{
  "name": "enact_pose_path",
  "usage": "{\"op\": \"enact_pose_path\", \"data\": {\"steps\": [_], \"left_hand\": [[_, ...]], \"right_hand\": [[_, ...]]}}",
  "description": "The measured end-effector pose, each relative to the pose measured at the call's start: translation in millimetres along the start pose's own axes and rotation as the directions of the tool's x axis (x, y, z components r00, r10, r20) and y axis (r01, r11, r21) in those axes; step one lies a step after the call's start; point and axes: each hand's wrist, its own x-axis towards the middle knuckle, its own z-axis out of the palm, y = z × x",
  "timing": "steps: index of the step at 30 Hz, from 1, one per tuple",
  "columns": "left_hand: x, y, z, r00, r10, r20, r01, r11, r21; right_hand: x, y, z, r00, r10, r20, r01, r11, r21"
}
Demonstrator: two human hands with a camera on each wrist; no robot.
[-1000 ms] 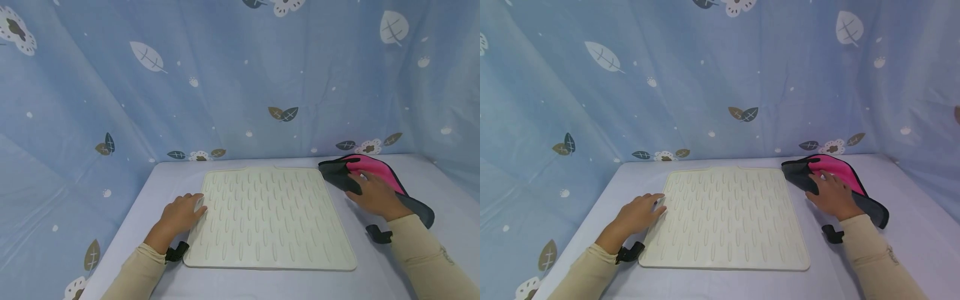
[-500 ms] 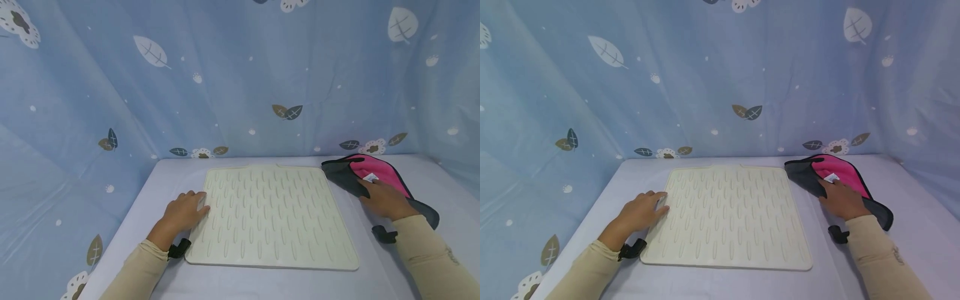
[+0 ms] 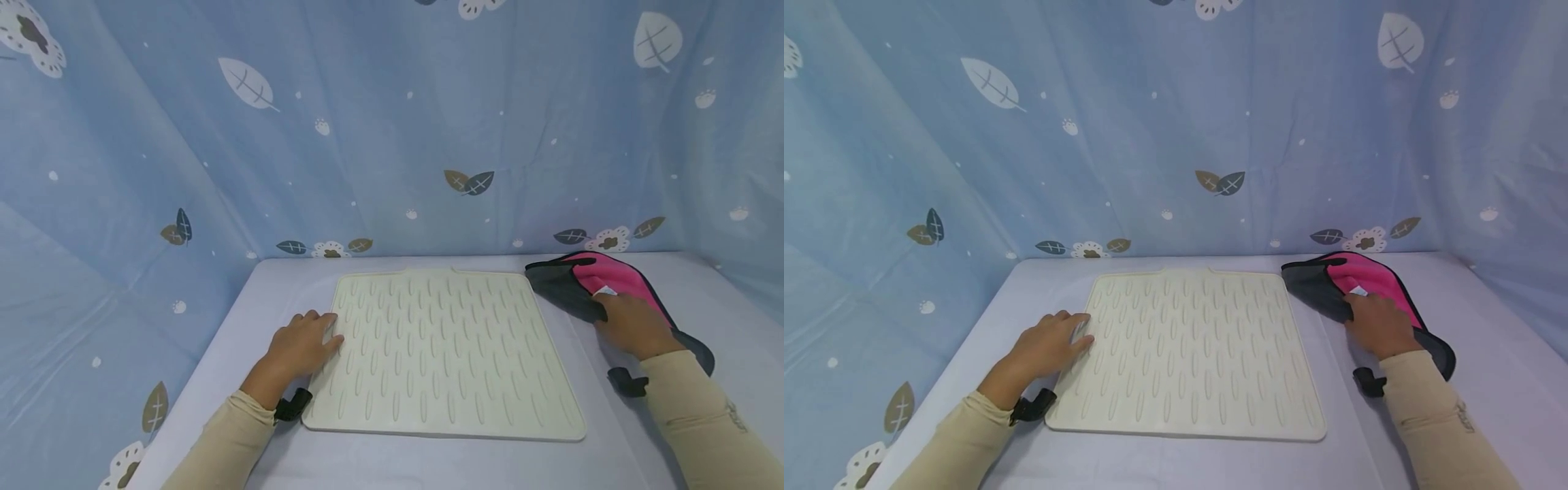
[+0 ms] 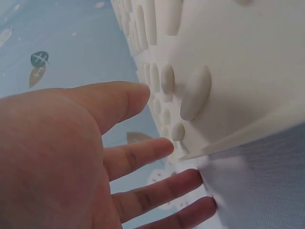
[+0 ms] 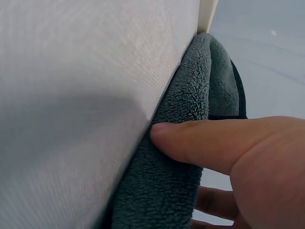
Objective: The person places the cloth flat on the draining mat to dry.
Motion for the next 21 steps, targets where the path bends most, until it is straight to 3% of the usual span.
{"op": "enact_pose_path", "data": {"steps": [7, 16, 21], "left_hand": [[-1.4, 0.9, 0.1, 1.0, -0.009, 0.008, 0.009, 1.0, -0.005], [-2.2, 1.5, 0.8, 1.0, -0.003, -0.001, 0.003, 1.0, 0.002], [-1.8, 1.2, 0.9, 1.0, -0.006, -0.001, 0.006, 1.0, 0.009]], "right_hand": [[-1, -2, -1, 0.998, -0.031, -0.061, 0.031, 1.0, -0.002], [-4, -9, -7, 0.997, -0.008, -0.082, 0.011, 0.999, 0.03], [-4, -13, -8, 0.98, -0.012, -0.201, 0.017, 1.0, 0.025]]}}
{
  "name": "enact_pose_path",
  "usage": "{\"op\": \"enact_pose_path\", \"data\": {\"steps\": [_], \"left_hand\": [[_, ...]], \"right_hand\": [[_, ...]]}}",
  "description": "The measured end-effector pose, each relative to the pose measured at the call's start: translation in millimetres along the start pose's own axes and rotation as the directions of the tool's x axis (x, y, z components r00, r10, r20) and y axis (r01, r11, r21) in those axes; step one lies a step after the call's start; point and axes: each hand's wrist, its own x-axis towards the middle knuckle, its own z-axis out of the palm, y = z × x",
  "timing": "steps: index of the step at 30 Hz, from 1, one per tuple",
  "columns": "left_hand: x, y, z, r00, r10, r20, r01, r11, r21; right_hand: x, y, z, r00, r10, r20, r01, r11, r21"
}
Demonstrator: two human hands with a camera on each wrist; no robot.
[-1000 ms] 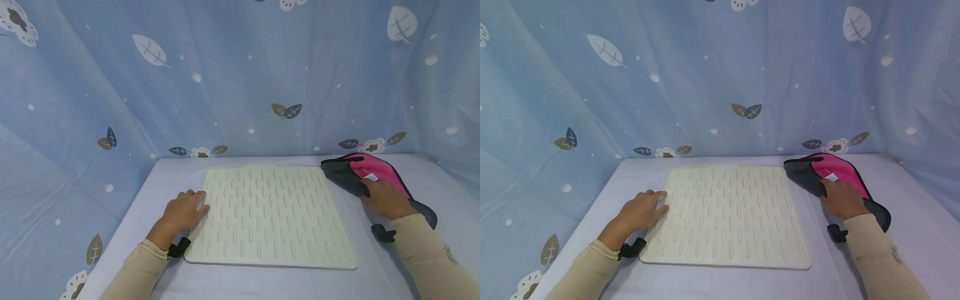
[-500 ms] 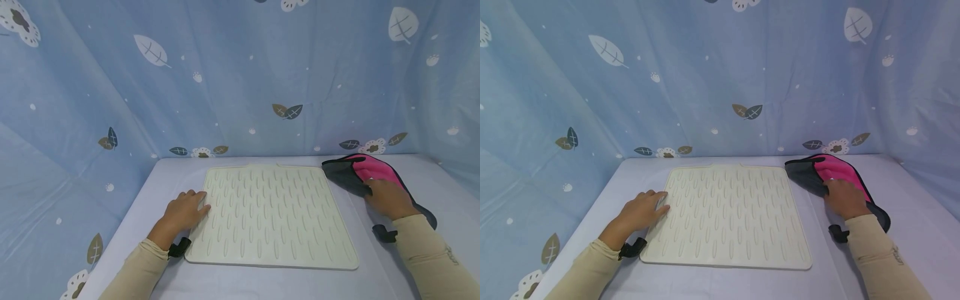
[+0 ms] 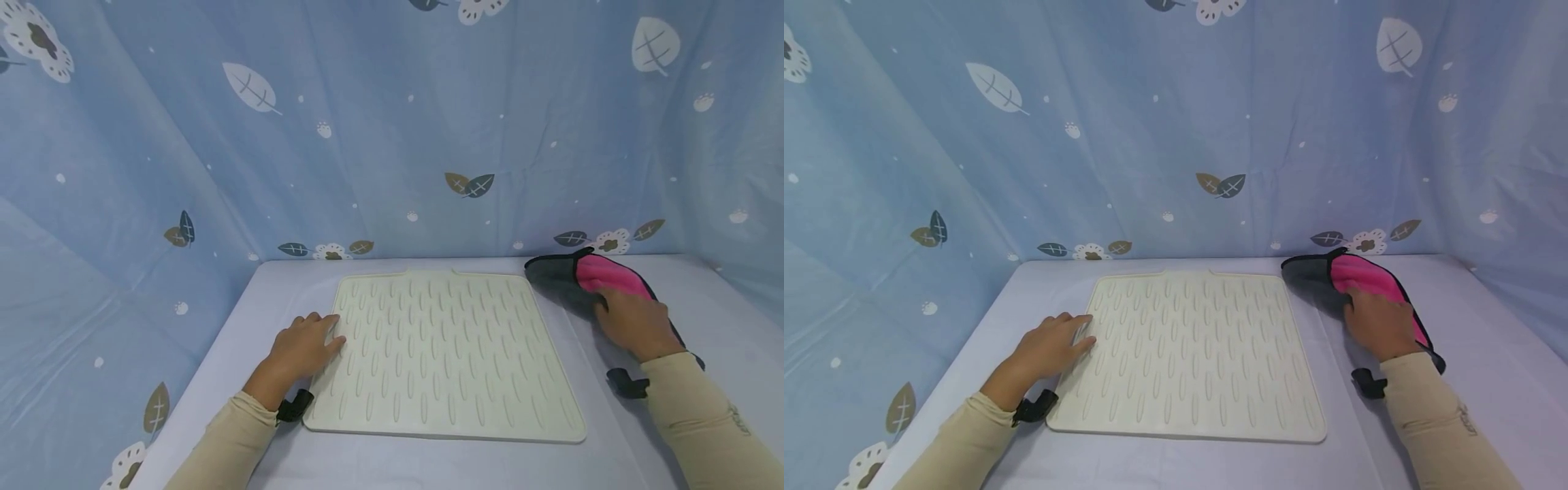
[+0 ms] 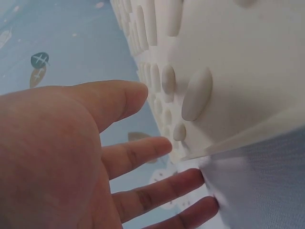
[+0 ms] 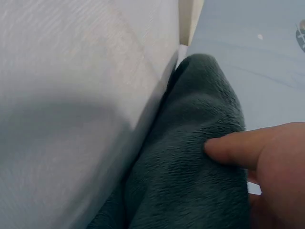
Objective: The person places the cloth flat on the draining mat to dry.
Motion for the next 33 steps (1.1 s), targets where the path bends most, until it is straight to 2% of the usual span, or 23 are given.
{"op": "enact_pose_path", "data": {"steps": [6, 12, 22, 33], "left_hand": [[0.0, 0.8, -0.6, 1.0, 0.001, -0.001, -0.001, 1.0, 0.001], [-0.6, 1.9, -1.8, 1.0, -0.001, -0.001, 0.001, 1.0, 0.005], [-0.7, 2.4, -2.2, 1.0, -0.005, -0.006, 0.005, 1.0, -0.007], [-0.3, 2.5, -2.4, 1.0, -0.012, -0.005, 0.012, 1.0, -0.024]], "right_hand": [[1, -6, 1, 0.996, 0.015, -0.088, -0.01, 0.999, 0.053], [1, -16, -2, 0.985, -0.011, -0.172, 0.03, 0.994, 0.106], [-4, -39, -8, 0.978, -0.013, -0.208, 0.069, 0.963, 0.26], [-13, -67, -10, 0.97, -0.03, -0.241, 0.114, 0.932, 0.343]]}}
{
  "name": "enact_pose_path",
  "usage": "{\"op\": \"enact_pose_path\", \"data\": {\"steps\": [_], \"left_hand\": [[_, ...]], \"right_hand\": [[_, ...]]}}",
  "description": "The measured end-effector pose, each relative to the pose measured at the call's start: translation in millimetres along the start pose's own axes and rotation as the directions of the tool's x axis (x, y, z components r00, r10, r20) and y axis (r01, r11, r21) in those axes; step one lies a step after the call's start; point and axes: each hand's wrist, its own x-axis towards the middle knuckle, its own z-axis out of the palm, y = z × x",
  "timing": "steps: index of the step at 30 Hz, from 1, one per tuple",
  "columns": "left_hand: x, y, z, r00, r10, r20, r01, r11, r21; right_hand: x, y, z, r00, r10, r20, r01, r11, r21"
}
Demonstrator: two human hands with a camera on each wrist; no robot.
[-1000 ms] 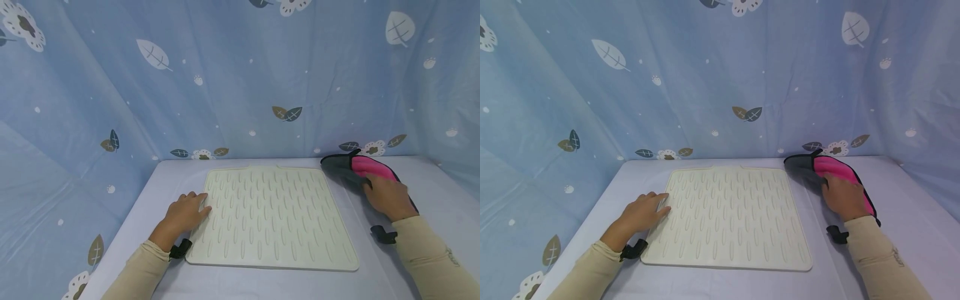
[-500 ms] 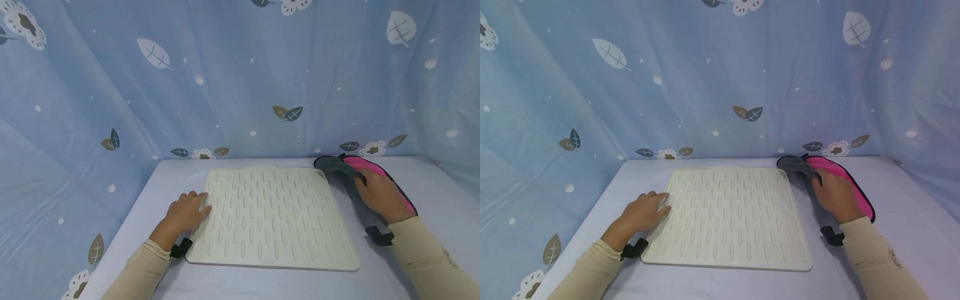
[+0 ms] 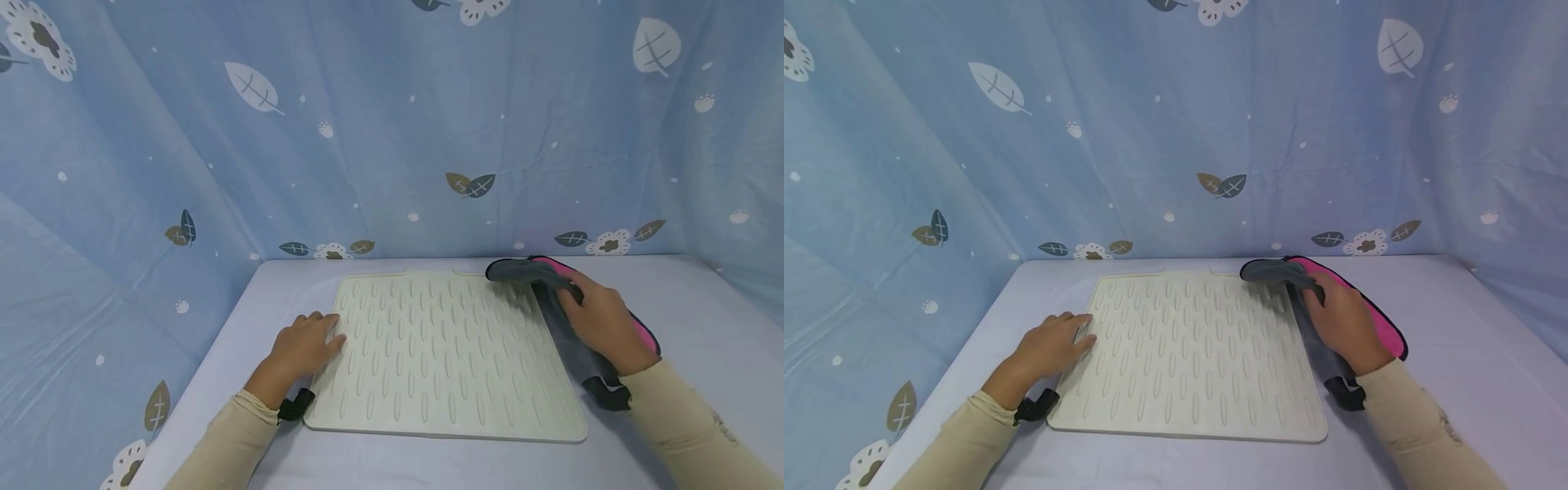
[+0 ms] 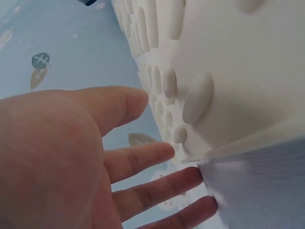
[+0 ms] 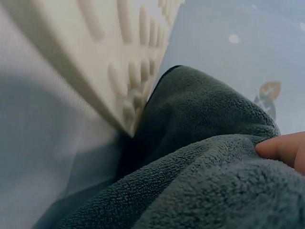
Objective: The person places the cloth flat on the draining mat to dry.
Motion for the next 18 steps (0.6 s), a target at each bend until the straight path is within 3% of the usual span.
{"op": "enact_pose_path", "data": {"steps": [8, 18], "left_hand": [[2.7, -3.1, 1.9, 1.0, -0.015, -0.005, 0.015, 1.0, -0.02], [1.7, -2.4, 0.3, 1.0, -0.014, 0.023, 0.014, 1.0, -0.015]], "right_hand": [[-5, -16, 6, 0.998, -0.019, 0.053, 0.018, 1.0, 0.022], [-11, -29, 12, 0.997, -0.066, 0.027, 0.063, 0.994, 0.089]]}}
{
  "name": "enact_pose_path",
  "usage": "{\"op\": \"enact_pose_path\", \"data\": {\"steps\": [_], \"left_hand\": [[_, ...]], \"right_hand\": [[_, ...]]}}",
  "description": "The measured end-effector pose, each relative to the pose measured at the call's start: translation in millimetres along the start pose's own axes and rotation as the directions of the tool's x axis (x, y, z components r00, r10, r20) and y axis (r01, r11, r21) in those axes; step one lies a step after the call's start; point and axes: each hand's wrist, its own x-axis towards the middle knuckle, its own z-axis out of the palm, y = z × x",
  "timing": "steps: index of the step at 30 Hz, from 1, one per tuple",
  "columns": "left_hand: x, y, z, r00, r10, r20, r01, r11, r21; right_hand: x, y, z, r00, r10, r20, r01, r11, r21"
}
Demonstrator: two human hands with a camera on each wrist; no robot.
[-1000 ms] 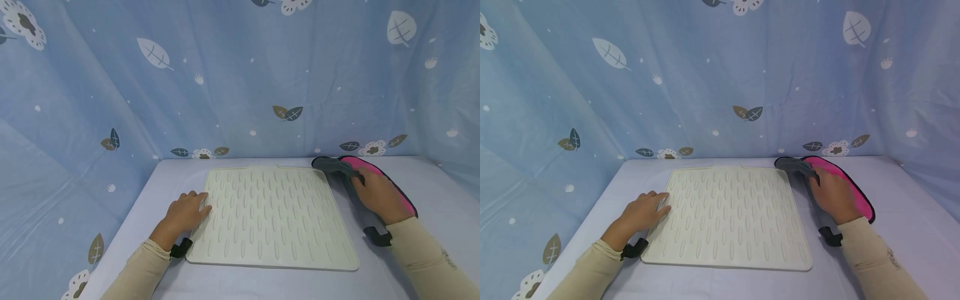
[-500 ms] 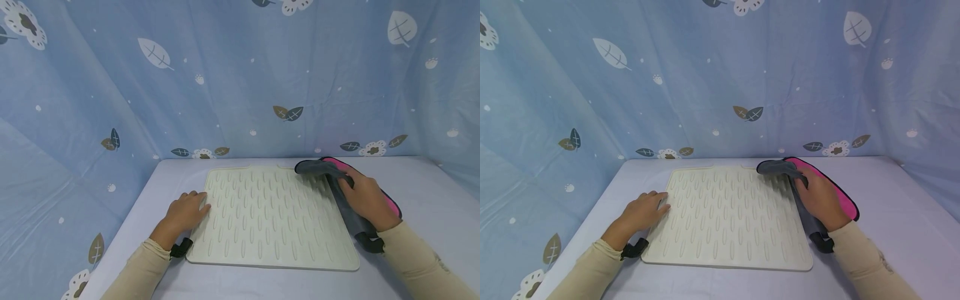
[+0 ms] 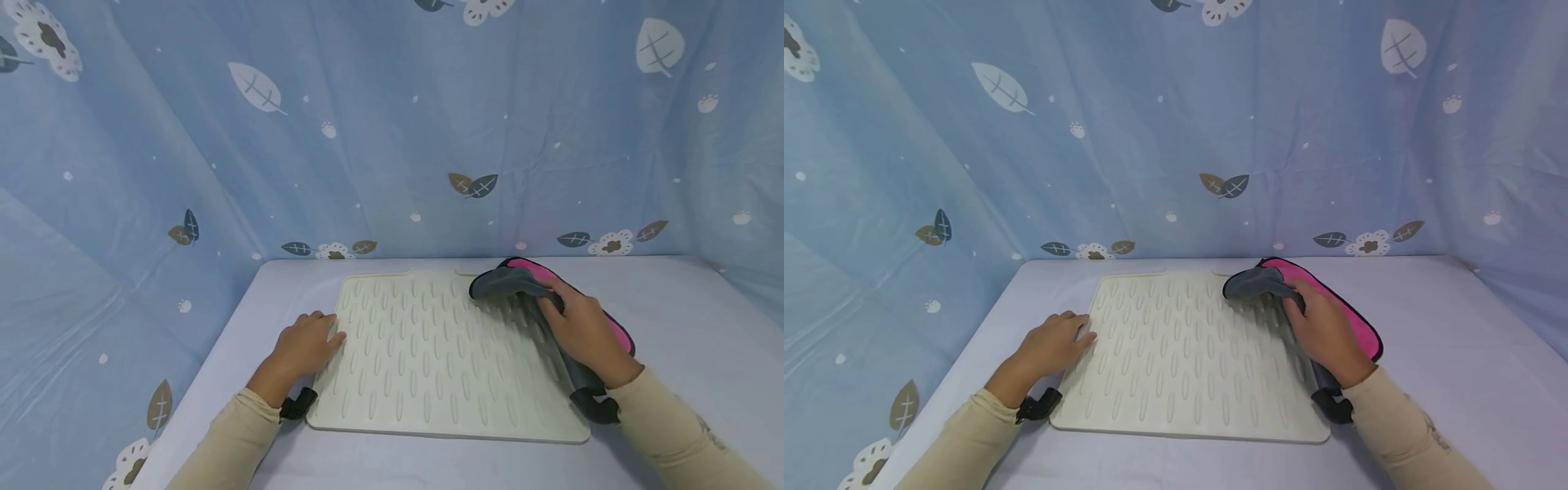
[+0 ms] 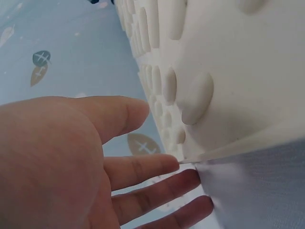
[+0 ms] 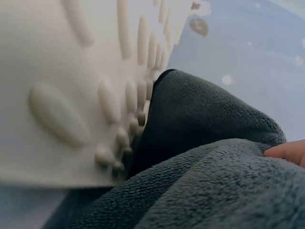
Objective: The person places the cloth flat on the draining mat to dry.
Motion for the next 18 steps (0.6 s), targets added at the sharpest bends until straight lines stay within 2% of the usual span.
{"op": "enact_pose_path", "data": {"steps": [12, 18], "left_hand": [[1.8, -1.1, 1.8, 1.0, -0.005, -0.003, 0.005, 1.0, 0.005], [0.8, -0.9, 0.0, 1.0, 0.007, -0.012, -0.007, 1.0, 0.011]], "right_hand": [[10, -31, 10, 1.0, 0.0, 0.02, -0.002, 0.997, 0.08], [17, -45, 23, 1.0, -0.018, -0.004, 0.018, 0.99, 0.143]]}}
